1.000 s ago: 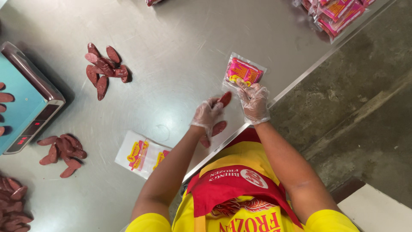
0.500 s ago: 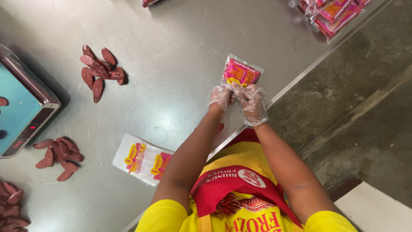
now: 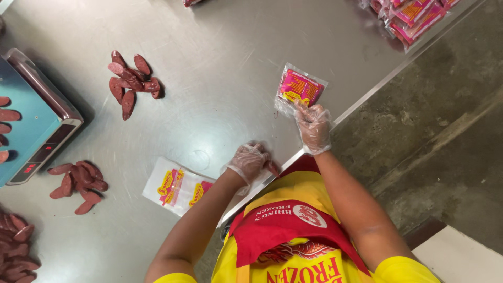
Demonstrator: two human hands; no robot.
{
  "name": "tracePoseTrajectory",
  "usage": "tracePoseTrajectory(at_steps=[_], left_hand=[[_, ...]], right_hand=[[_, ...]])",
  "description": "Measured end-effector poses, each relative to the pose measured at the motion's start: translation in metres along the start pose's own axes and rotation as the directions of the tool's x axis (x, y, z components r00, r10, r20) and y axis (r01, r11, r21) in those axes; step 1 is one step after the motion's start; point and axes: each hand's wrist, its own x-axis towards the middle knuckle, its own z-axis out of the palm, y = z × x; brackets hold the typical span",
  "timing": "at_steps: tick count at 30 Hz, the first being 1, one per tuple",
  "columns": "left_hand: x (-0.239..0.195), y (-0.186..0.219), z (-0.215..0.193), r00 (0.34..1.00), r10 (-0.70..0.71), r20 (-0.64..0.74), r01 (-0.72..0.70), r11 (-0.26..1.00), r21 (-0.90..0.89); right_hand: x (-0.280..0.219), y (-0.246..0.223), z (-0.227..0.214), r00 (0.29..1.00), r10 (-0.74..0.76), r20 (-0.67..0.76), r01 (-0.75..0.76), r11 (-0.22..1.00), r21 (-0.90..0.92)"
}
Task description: The person places sliced meat products into plastic bags by hand and stacks the filled bags on a metal table surface.
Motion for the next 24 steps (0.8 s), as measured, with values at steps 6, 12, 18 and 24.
tracePoseTrajectory(at_steps=[6, 12, 18, 24], left_hand=[[0.002, 0.006, -0.015, 0.974, -0.227, 0.004, 0.214, 0.910, -0.354], [0.074, -0.015, 0.003, 0.869, -0.458, 0.188, 0.364, 0.334, -0.869], [0.139, -0.043, 0.048, 0.935, -0.352, 0.042, 0.193, 0.406, -0.893], [0.179, -0.035, 0.075, 0.873, -0.477, 0.102, 0.033, -0.150, -0.988]], right_hand=[[-0.010, -0.001, 0.007, 0.970, 0.242, 0.014, -0.241, 0.954, 0.181], [-0.004, -0.006, 0.001, 0.974, 0.225, 0.034, -0.221, 0.894, 0.389], [-0.004, -0.005, -0.001, 0.963, 0.259, 0.077, -0.270, 0.927, 0.258], [-0.003, -0.004, -0.006, 0.968, 0.200, 0.151, -0.231, 0.946, 0.228]])
